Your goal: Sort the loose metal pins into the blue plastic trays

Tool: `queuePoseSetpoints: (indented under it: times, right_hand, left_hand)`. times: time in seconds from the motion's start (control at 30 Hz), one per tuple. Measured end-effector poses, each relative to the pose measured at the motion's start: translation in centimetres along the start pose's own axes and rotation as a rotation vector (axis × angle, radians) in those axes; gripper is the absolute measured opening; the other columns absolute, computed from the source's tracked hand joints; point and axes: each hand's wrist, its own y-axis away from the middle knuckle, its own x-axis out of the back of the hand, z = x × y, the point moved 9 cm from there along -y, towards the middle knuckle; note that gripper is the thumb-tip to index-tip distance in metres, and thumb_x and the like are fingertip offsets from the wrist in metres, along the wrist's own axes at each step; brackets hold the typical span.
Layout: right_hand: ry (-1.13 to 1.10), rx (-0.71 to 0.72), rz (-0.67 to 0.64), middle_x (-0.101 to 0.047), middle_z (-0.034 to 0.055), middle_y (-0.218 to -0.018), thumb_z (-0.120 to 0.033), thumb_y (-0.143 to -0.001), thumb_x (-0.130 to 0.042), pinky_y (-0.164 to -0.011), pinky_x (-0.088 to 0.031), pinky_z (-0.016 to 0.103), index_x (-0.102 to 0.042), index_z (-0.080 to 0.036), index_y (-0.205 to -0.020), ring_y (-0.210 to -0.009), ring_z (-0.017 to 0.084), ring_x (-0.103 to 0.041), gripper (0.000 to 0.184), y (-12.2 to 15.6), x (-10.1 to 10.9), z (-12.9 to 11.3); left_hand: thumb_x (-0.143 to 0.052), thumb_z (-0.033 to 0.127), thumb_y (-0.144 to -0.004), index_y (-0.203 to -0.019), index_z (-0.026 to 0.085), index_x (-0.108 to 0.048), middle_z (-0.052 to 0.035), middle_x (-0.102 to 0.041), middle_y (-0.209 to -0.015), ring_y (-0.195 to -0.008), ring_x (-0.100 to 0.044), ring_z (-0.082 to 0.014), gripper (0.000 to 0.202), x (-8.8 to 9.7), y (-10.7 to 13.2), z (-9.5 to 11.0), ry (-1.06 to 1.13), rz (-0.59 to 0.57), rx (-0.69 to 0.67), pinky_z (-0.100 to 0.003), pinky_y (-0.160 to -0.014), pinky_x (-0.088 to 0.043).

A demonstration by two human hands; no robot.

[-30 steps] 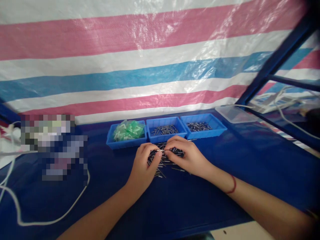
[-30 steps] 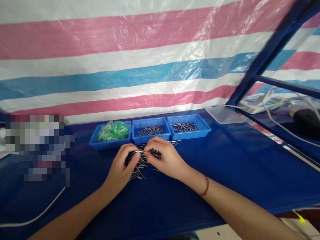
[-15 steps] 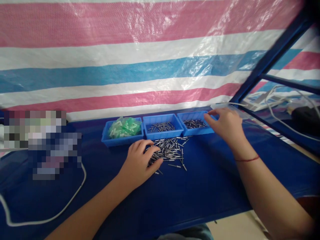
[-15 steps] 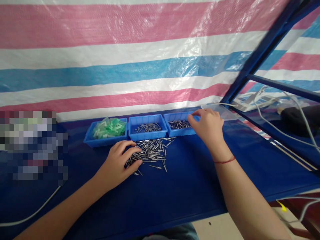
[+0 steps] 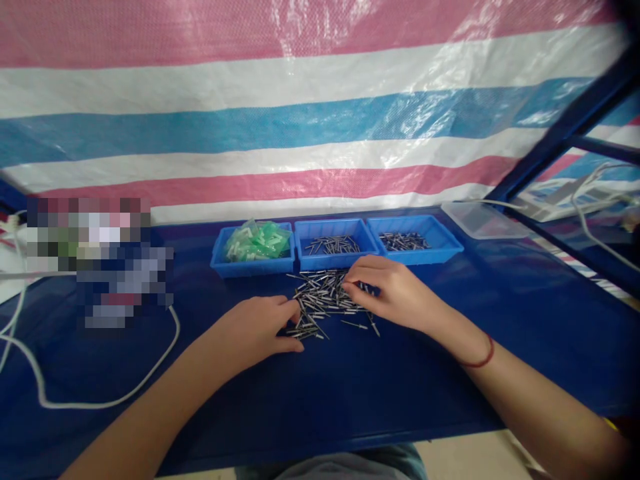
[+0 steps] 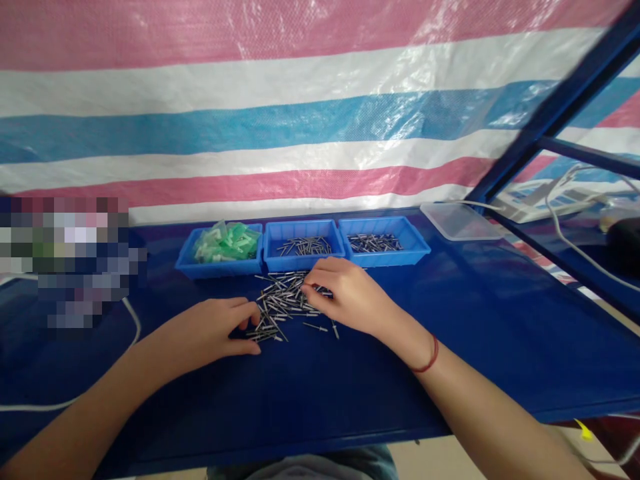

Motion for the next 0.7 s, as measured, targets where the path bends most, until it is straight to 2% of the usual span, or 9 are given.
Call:
queuePoseSetpoints:
  times: [0.2, 0.4, 0.6, 0.7]
  right_hand:
    - [-0.006, 0.065, -0.085, -0.062, 0.0046, -0.074, -0.022, -0.092, -0.047, -0.068, -0.042, 0.030, -0.062, -0.018, -0.076, -0.073, 0.016, -0.057, 0.022, 0.1, -1.6, -1.5]
    - [-0.029, 0.075, -0.111, -0.062, 0.0047, -0.075, -0.022, -0.092, -0.047, -0.069, -0.043, 0.030, -0.061, -0.019, -0.076, -0.074, 0.017, -0.057, 0.021, 0.2, -2.1, -1.8]
    - [-0.026, 0.073, -0.094, -0.061, 0.0044, -0.072, -0.020, -0.091, -0.049, -0.067, -0.043, 0.030, -0.061, -0.019, -0.073, -0.072, 0.017, -0.058, 0.022, 0.1, -1.9, -1.9]
    - [-0.052, 0.080, -0.091, -0.063, 0.0052, -0.076, -0.020, -0.089, -0.052, -0.069, -0.045, 0.031, -0.064, -0.019, -0.080, -0.075, 0.018, -0.059, 0.015, 0.3, -2.0, -1.9]
  left_hand:
    - [-0.065, 0.030, -0.083, -0.081, 0.019, -0.058, 0.0002, -0.062, -0.078, -0.064, -0.060, -0.0155, 0.014, -1.0, -0.8, 0.7, -0.044, 0.027, -0.004, -0.023, -0.056, -0.037]
    - [-0.051, 0.027, -0.090, -0.089, 0.017, -0.057, -0.0056, -0.065, -0.087, -0.078, -0.064, -0.0209, 0.013, -1.3, -1.4, 2.0, -0.144, 0.152, -0.019, -0.028, -0.065, -0.046]
    - [-0.046, 0.023, -0.091, -0.087, 0.018, -0.056, -0.0036, -0.063, -0.083, -0.074, -0.062, -0.0176, 0.012, -1.4, -1.6, 2.2, -0.100, 0.263, -0.056, -0.026, -0.066, -0.046]
    - [-0.046, 0.024, -0.091, -0.087, 0.019, -0.057, -0.0025, -0.063, -0.084, -0.073, -0.061, -0.0158, 0.013, -1.0, -1.6, 1.9, -0.019, 0.313, -0.052, -0.025, -0.066, -0.045]
